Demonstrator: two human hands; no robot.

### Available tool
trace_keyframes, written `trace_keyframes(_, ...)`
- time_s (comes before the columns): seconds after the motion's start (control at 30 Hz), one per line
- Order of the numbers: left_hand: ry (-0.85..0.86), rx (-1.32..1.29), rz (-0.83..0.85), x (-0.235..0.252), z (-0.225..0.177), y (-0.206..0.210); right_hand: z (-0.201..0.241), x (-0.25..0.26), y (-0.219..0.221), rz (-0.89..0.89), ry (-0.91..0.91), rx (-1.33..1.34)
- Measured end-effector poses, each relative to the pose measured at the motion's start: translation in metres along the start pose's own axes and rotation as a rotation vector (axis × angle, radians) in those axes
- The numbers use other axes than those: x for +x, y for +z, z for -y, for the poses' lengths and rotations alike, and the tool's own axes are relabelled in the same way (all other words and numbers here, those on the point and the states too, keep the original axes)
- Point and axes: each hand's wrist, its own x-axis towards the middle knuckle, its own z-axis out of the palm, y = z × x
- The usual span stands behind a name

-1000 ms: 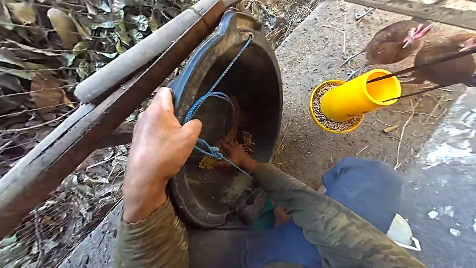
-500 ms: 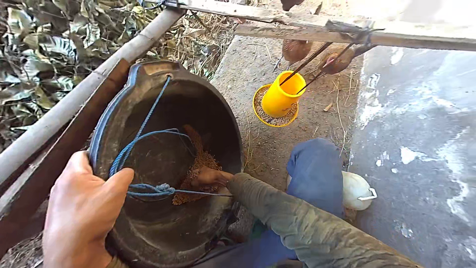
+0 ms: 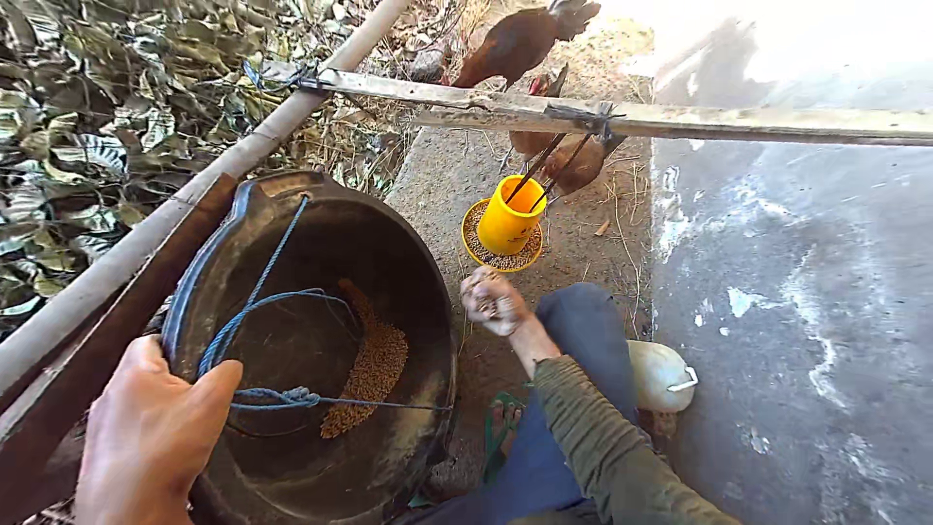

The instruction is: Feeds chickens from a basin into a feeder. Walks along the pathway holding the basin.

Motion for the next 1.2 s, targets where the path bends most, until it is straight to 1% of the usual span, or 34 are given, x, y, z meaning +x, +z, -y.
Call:
trace_keyframes(0.1, -0.003, 0.007, -0.003, 0.0, -0.001, 0.0, 0.062, 0.0, -0.031, -0.105, -0.184, -0.039)
trace_keyframes(0.2, -0.004, 0.011, -0.009, 0.0, -0.003, 0.001, 0.114, 0.013, -0.056, -0.179, -0.336, -0.099)
trace_keyframes(0.27, -0.002, 0.012, -0.006, -0.001, -0.002, 0.001, 0.142, 0.028, -0.064, -0.199, -0.438, -0.135)
trace_keyframes(0.33, -0.006, 0.014, -0.005, -0.001, -0.003, 0.0, 0.158, 0.04, -0.06, -0.214, -0.535, -0.163)
trace_keyframes(0.37, -0.009, 0.015, -0.007, -0.001, -0.004, 0.001, 0.162, 0.042, -0.053, -0.218, -0.569, -0.195)
trace_keyframes(0.4, -0.008, 0.015, -0.01, -0.002, -0.005, 0.001, 0.164, 0.049, -0.047, -0.257, -0.605, -0.199)
trace_keyframes(0.5, -0.011, 0.013, -0.012, -0.002, -0.008, 0.001, 0.175, 0.097, -0.057, -0.362, -0.695, -0.06)
trace_keyframes(0.6, -0.015, 0.0, -0.014, -0.002, -0.006, 0.001, 0.168, 0.119, -0.057, -0.422, -0.737, 0.017)
trace_keyframes(0.67, -0.018, -0.003, -0.014, -0.001, -0.006, 0.002, 0.161, 0.123, -0.055, -0.403, -0.779, 0.015)
trace_keyframes(0.8, -0.009, 0.004, -0.005, 0.003, 0.001, 0.002, 0.149, 0.12, -0.057, -0.324, -0.878, -0.076)
trace_keyframes(0.93, 0.006, 0.024, -0.001, 0.006, 0.006, 0.003, 0.133, 0.095, -0.043, -0.273, -0.933, -0.296)
trace_keyframes(1.0, 0.0, 0.03, 0.001, 0.007, 0.006, 0.003, 0.132, 0.091, -0.033, -0.317, -0.951, -0.336)
trace_keyframes(1.1, 0.001, 0.026, 0.003, 0.008, 0.008, 0.003, 0.134, 0.09, -0.015, -0.431, -0.914, -0.3)
trace_keyframes(1.13, 0.006, 0.027, 0.001, 0.008, 0.008, 0.003, 0.136, 0.095, -0.015, -0.487, -0.92, -0.275)
trace_keyframes(1.2, 0.013, 0.027, -0.008, 0.008, 0.006, 0.003, 0.146, 0.119, -0.032, -0.654, -1.02, -0.153)
